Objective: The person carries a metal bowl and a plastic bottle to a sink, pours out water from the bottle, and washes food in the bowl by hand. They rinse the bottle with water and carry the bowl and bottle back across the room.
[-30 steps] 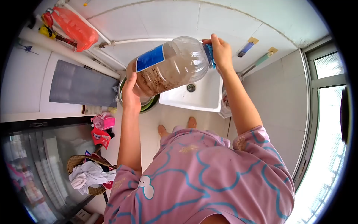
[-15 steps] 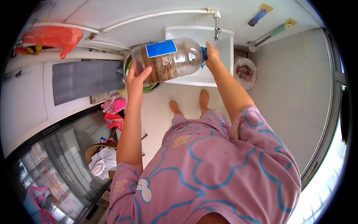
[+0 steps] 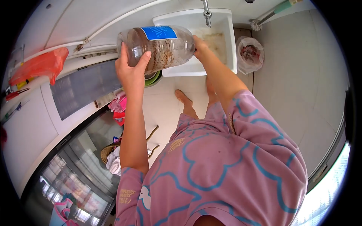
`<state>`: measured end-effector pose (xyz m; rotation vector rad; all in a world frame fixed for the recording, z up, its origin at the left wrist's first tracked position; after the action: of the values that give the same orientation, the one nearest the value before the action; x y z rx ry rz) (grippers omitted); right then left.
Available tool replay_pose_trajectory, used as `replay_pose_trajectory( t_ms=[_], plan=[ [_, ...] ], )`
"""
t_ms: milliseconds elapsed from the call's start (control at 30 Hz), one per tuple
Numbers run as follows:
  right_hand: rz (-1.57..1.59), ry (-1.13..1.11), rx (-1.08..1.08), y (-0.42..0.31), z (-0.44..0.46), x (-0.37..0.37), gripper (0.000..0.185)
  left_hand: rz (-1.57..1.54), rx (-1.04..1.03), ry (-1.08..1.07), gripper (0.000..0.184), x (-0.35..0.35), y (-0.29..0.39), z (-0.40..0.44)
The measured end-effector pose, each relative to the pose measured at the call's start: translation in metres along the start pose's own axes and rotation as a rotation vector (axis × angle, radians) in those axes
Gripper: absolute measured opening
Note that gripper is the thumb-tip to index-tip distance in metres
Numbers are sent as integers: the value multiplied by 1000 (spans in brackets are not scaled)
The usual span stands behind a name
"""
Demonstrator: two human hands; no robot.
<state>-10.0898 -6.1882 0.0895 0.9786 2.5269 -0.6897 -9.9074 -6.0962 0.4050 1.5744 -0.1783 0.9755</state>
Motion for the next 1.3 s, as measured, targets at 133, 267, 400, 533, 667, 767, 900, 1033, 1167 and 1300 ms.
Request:
replay_pose_trajectory(
  t_ms=[133, 267, 400, 533, 667, 767, 900, 1033, 1167, 1300],
  plan=[
    [-10, -131, -62, 18, 4, -23, 32, 179, -135, 33, 80, 4, 43, -6],
    [31, -210, -63, 8, -42, -36, 36, 277, -263, 14, 78, -2, 70, -14],
    [96, -363, -112, 30, -6, -33, 37, 337, -431, 31, 78, -6, 86, -23],
    [120, -329, -123, 42, 18, -24, 36, 353, -471, 43, 78, -6, 99, -30],
    [152, -444, -90, 42, 15, -32, 35, 360, -507, 50, 78, -7, 105, -32],
    [117, -469, -53, 33, -1, -35, 33, 379, -522, 57, 78, -6, 107, -34],
    [114, -443, -39, 28, -18, -33, 31, 364, -523, 53, 77, -3, 105, -37],
    [141, -385, -95, 38, -2, -23, 29, 330, -541, 57, 76, 0, 100, -41],
    [124, -530, -92, 51, 15, -27, 29, 306, -530, 61, 76, 6, 92, -44],
    [102, -456, -98, 53, -8, -27, 31, 314, -535, 68, 76, 15, 83, -46]
  ],
)
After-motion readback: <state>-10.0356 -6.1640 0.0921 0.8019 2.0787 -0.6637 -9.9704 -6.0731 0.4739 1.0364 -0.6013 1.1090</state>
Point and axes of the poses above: each hand's wrist, its own z-axis towards the middle knuckle, its own x-axis out of the back of the hand, y = z × x, the point moved 6 cm from there along z, towards the middle knuckle
